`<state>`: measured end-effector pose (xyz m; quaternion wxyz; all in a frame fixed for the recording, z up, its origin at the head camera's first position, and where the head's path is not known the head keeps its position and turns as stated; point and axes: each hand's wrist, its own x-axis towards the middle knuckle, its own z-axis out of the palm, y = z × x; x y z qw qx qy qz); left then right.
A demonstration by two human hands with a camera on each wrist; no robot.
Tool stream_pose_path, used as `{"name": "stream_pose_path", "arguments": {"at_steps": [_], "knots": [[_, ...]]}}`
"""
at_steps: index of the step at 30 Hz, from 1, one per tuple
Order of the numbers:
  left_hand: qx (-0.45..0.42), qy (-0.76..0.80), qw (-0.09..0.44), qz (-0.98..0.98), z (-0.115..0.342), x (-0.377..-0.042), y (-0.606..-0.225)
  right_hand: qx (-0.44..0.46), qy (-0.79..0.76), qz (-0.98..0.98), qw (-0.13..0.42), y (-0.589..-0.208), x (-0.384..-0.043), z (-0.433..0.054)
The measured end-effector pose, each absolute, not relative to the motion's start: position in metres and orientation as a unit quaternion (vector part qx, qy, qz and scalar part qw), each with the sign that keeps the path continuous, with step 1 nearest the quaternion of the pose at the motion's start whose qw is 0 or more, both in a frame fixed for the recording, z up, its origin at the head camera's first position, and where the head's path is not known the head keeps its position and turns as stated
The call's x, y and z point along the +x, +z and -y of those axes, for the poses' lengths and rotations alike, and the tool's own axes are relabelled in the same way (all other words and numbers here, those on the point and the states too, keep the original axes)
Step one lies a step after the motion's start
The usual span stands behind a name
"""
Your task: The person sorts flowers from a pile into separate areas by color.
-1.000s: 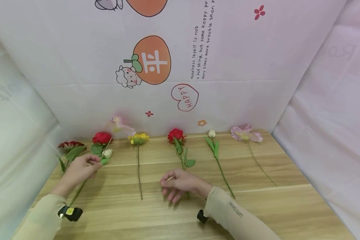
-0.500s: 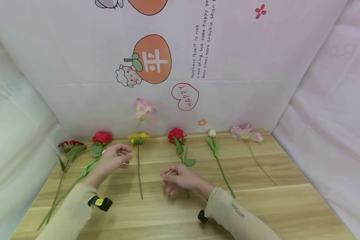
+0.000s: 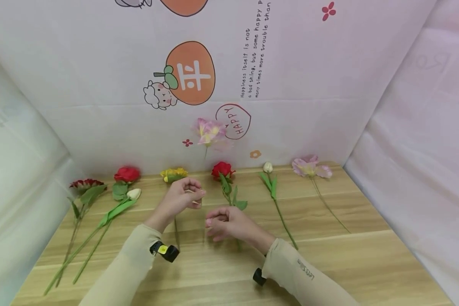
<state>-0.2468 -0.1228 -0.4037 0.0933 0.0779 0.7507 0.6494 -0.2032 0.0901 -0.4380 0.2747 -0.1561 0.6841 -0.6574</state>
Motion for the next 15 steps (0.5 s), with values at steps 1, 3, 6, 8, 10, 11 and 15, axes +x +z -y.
{"name": "stream_pose_path", "arguments": {"at_steps": [1,3,6,8,10,11,15], "knots": [[0.078,0.649,0.094,-0.751,0.120,-0.247,-0.403,-0.157,-0.658,-0.683,0.274,-0.438,-0.203,-0.090],[0.078,0.652,0.096,-0.748,0.114,-0.248,-0.401,-0.157,-0.662,-0.680,0.273,-0.437,-0.202,-0.089],[0.080,0.659,0.095,-0.742,0.109,-0.247,-0.398,-0.156,-0.669,-0.675,0.269,-0.438,-0.202,-0.089],[0.080,0.664,0.096,-0.737,0.106,-0.245,-0.395,-0.155,-0.674,-0.671,0.265,-0.439,-0.202,-0.089],[0.080,0.667,0.098,-0.734,0.104,-0.243,-0.393,-0.156,-0.677,-0.670,0.261,-0.440,-0.202,-0.089],[0.081,0.669,0.100,-0.732,0.104,-0.243,-0.393,-0.158,-0.677,-0.671,0.258,-0.440,-0.202,-0.090],[0.086,0.676,0.102,-0.725,0.104,-0.242,-0.392,-0.171,-0.668,-0.681,0.247,-0.440,-0.201,-0.093]]}}
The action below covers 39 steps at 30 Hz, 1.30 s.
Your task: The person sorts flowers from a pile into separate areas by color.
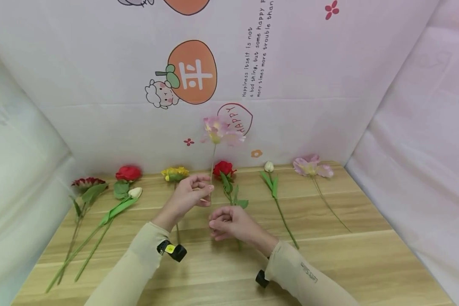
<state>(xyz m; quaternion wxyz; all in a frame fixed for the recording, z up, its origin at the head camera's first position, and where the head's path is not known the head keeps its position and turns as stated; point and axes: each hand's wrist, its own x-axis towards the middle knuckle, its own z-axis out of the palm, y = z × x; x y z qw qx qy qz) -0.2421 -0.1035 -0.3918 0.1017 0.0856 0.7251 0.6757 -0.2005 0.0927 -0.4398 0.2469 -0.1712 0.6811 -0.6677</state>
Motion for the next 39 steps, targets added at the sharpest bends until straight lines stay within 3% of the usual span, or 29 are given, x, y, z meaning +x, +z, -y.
{"name": "stream_pose_path", "arguments": {"at_steps": [8,16,23,39], "knots": [[0.089,0.679,0.099,-0.722,0.103,-0.244,-0.394,-0.179,-0.650,-0.694,0.252,-0.445,-0.200,-0.096],[0.093,0.687,0.097,-0.714,0.100,-0.242,-0.397,-0.163,-0.654,-0.716,0.180,-0.447,-0.203,-0.098],[0.090,0.693,0.081,-0.711,0.101,-0.241,-0.397,-0.174,-0.648,-0.717,0.189,-0.445,-0.203,-0.099],[0.108,0.663,0.081,-0.737,0.092,-0.237,-0.396,-0.191,-0.624,-0.742,0.152,-0.443,-0.202,-0.108]]}}
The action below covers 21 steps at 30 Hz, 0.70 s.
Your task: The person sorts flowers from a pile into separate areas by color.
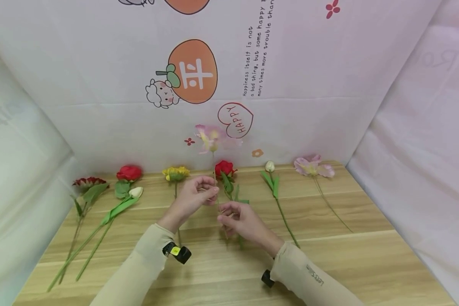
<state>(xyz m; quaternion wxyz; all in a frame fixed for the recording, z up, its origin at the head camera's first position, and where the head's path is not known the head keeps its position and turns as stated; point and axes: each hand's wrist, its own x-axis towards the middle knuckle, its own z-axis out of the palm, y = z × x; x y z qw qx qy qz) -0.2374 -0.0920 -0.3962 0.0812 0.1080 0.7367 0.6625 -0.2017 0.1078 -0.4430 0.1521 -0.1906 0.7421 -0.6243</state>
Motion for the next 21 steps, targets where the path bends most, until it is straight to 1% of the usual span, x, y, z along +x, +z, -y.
{"name": "stream_pose_path", "arguments": {"at_steps": [6,11,16,21], "knots": [[0.129,0.629,0.074,-0.763,0.093,-0.235,-0.398,-0.198,-0.624,-0.742,0.145,-0.443,-0.201,-0.116],[0.140,0.609,0.073,-0.777,0.100,-0.232,-0.397,-0.185,-0.627,-0.744,0.136,-0.437,-0.203,-0.129],[0.147,0.586,0.067,-0.794,0.111,-0.228,-0.398,-0.171,-0.626,-0.751,0.124,-0.429,-0.204,-0.145],[0.174,0.538,0.058,-0.822,0.129,-0.224,-0.400,-0.163,-0.628,-0.754,0.101,-0.429,-0.205,-0.166]]}}
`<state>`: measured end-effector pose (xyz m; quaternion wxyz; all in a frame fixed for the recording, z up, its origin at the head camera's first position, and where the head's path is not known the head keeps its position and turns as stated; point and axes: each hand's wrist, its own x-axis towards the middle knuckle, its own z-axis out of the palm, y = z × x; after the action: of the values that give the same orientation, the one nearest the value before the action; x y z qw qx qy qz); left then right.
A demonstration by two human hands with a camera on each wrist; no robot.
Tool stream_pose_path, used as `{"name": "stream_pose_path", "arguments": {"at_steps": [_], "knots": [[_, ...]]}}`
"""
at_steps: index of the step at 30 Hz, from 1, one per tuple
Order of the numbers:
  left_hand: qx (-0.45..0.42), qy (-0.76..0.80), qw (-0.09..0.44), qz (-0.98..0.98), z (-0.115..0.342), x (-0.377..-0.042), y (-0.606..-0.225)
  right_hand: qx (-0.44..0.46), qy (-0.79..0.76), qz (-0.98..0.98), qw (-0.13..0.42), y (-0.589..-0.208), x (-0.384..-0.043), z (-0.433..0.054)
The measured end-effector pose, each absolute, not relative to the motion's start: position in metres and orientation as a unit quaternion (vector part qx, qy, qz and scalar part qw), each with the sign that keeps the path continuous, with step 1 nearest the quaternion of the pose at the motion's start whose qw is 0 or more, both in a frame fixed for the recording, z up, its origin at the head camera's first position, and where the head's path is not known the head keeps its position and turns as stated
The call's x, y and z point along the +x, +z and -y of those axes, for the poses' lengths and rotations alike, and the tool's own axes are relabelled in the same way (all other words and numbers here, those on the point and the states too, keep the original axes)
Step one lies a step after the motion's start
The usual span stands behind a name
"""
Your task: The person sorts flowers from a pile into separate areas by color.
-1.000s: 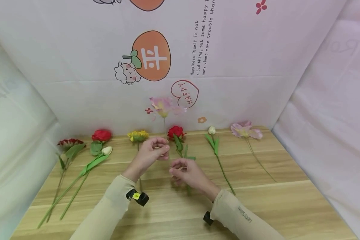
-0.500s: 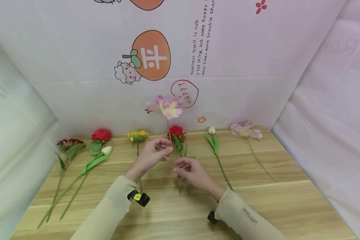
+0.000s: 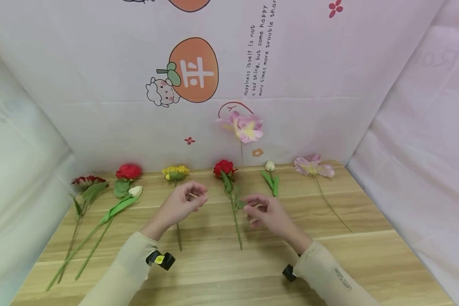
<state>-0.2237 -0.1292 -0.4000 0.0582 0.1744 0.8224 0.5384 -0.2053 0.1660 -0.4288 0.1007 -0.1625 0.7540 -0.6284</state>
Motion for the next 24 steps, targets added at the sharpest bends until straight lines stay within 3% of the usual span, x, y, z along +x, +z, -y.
{"name": "stream_pose_path", "arguments": {"at_steps": [6,24], "knots": [[0.200,0.464,0.046,-0.862,0.158,-0.216,-0.402,-0.147,-0.623,-0.764,0.086,-0.431,-0.203,-0.193],[0.194,0.446,0.006,-0.874,0.213,-0.186,-0.413,-0.076,-0.620,-0.779,0.054,-0.441,-0.200,-0.268]]}}
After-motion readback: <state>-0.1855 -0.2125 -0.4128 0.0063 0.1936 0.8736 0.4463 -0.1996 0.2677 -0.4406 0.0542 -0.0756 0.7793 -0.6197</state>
